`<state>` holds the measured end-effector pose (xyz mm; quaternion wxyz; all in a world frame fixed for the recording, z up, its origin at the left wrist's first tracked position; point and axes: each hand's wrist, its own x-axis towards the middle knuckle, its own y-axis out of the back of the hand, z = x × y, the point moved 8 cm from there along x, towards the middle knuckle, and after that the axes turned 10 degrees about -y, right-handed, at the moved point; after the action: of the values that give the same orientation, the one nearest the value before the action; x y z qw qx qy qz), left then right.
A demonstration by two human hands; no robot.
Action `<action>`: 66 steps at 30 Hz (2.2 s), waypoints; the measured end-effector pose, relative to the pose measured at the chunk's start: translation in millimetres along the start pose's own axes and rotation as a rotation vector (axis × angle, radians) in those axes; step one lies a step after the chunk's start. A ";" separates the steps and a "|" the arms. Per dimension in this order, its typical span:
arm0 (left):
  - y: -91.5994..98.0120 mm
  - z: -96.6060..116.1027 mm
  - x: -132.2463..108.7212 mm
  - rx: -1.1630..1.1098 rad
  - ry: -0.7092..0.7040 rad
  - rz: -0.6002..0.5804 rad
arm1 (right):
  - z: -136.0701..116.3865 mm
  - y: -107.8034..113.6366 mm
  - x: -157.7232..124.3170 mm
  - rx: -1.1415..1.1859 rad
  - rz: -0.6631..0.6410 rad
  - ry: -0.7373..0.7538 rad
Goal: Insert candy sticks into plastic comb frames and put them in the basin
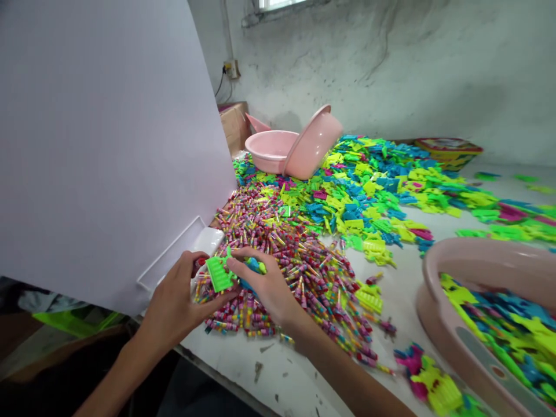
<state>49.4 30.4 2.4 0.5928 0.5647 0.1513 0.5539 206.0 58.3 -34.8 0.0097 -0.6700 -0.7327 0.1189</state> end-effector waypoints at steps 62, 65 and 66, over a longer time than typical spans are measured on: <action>-39.7 -41.1 -6.4 0.261 -0.006 -0.451 | -4.8 -23.7 -1.8 -0.401 -0.088 0.309; -34.0 -36.3 -1.9 0.234 -0.005 -0.366 | -2.6 -20.9 -0.5 -0.365 -0.049 0.293; -31.5 -34.1 -0.7 0.226 -0.007 -0.327 | -1.7 -19.1 0.4 -0.345 -0.032 0.276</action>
<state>37.1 54.8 -35.0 0.6082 0.5974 0.3001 0.4280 187.6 57.6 -29.7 -0.0029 -0.6600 -0.7444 -0.1015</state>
